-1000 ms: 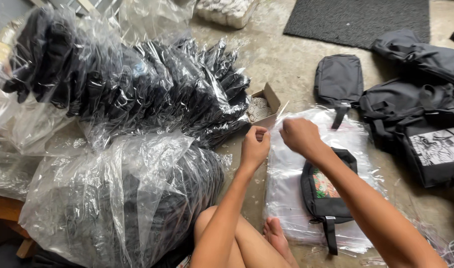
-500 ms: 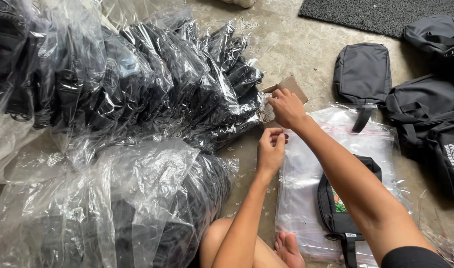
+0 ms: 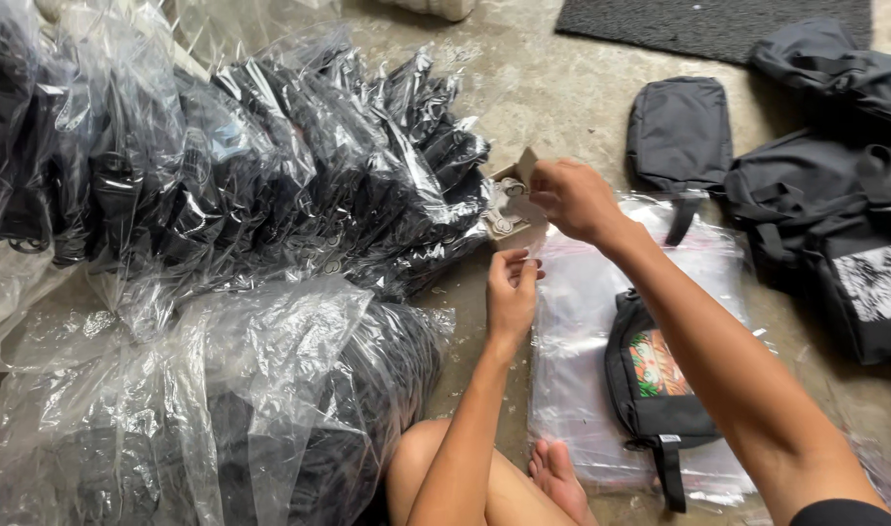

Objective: The person places black bags into clear plastic sleeves and attaches small tags to the bags by hand.

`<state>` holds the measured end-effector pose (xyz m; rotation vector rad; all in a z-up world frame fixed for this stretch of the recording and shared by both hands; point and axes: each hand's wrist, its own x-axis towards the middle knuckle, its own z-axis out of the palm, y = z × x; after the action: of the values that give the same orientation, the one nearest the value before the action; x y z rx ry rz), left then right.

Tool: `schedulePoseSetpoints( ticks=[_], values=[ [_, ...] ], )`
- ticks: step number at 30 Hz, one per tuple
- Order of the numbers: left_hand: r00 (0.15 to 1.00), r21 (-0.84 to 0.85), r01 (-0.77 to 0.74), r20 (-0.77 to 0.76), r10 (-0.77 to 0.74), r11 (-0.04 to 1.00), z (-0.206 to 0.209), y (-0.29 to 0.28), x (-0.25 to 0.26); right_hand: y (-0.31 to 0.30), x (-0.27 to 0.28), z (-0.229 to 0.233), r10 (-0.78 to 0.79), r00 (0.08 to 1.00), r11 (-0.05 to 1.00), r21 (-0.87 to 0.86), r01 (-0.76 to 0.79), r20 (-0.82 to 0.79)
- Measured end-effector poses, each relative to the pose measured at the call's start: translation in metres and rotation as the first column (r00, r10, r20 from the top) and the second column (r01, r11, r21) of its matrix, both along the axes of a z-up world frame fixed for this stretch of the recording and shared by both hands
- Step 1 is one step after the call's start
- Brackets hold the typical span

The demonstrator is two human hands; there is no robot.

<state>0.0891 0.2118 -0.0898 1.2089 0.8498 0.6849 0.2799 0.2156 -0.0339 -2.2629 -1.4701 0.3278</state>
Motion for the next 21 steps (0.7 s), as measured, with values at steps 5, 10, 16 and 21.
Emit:
schedulePoseSetpoints(
  ticks=[5,10,16,21],
  values=[
    [0.981,-0.166,0.184,0.1,-0.169,0.969,0.048,-0.041,-0.018,-0.109,-0.023,0.044,-0.071,0.947,0.948,0.275,0.162,-0.313],
    [0.889,-0.168,0.457,0.097,-0.447,0.874,0.066,-0.124,-0.045,-0.24,-0.078,0.039,-0.184,0.775,0.917,0.179,0.357,-0.605],
    [0.638,-0.254,0.737,-0.042,-0.769,0.626,0.02,-0.215,-0.092,-0.368,-0.152,-0.007,-0.218,0.444,0.844,0.061,0.533,-0.869],
    [0.544,-0.377,0.779,0.008,-0.839,0.501,0.055,-0.262,-0.104,-0.423,-0.204,-0.016,-0.237,0.387,0.8,0.047,0.598,-0.891]
  ],
)
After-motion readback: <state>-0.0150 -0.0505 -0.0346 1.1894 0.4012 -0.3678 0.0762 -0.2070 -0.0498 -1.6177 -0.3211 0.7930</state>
